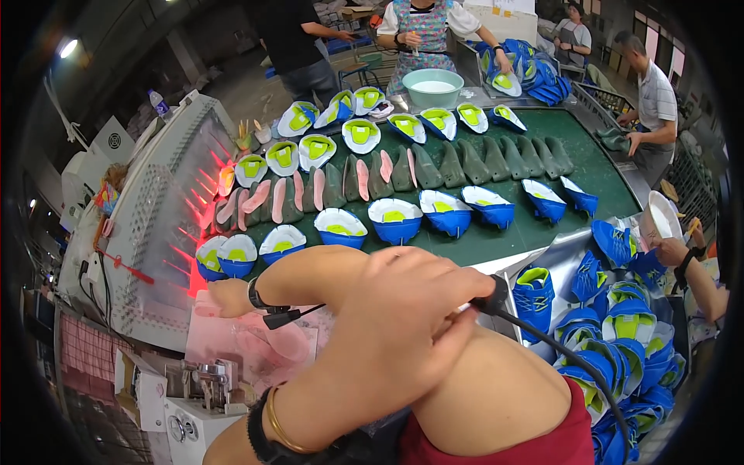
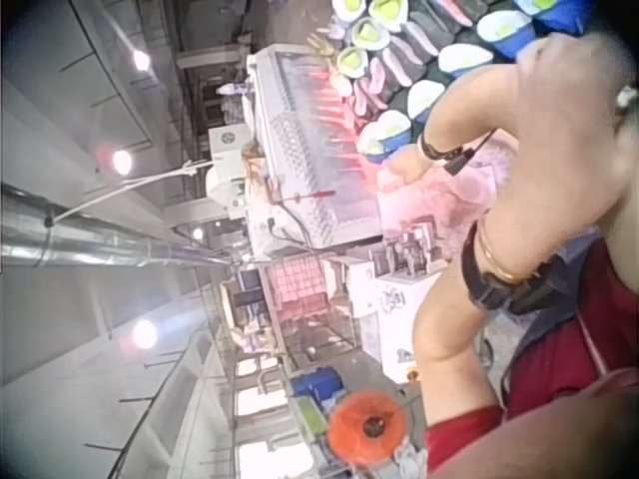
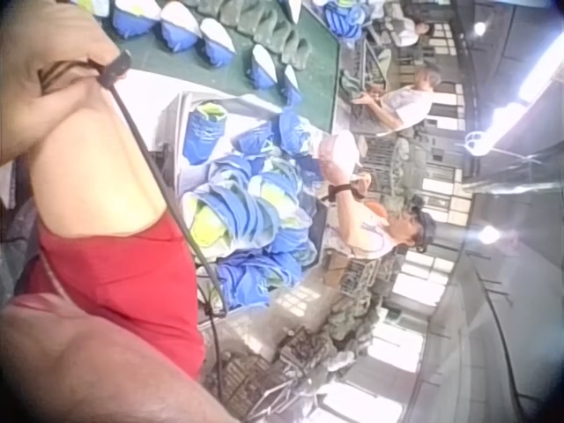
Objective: Manufacturing shoe soles by applying adhesive using a machine and placing them on a conveyor belt.
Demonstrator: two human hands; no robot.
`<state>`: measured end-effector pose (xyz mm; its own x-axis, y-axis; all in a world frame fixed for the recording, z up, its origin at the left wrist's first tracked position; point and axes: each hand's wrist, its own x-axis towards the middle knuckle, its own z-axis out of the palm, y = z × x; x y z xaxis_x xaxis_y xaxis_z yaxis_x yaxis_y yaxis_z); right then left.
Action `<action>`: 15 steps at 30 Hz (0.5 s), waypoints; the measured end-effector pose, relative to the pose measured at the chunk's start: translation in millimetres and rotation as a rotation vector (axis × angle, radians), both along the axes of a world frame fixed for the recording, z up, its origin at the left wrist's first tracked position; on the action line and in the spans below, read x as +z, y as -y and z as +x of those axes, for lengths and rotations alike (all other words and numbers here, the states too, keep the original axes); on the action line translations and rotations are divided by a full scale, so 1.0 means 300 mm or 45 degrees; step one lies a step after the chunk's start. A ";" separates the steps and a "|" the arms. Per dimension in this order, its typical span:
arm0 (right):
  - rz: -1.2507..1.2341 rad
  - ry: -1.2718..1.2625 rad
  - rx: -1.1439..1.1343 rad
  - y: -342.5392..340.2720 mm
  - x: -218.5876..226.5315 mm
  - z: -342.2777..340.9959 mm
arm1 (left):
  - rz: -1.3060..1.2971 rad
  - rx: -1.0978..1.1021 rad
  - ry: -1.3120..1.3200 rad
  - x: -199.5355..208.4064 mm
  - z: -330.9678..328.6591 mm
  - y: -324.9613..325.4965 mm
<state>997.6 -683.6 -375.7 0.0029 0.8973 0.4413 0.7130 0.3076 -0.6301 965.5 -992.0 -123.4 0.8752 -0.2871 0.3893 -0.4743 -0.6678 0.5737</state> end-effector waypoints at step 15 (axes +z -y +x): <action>0.240 0.064 0.158 0.145 0.104 -0.030 | -0.432 -0.564 0.028 0.103 -0.080 0.438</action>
<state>988.7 -726.9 -344.7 -0.1285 0.7911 0.5981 0.6916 0.5037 -0.5177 941.5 -1123.4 -92.5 0.6903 -0.4808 0.5407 -0.6816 -0.1815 0.7088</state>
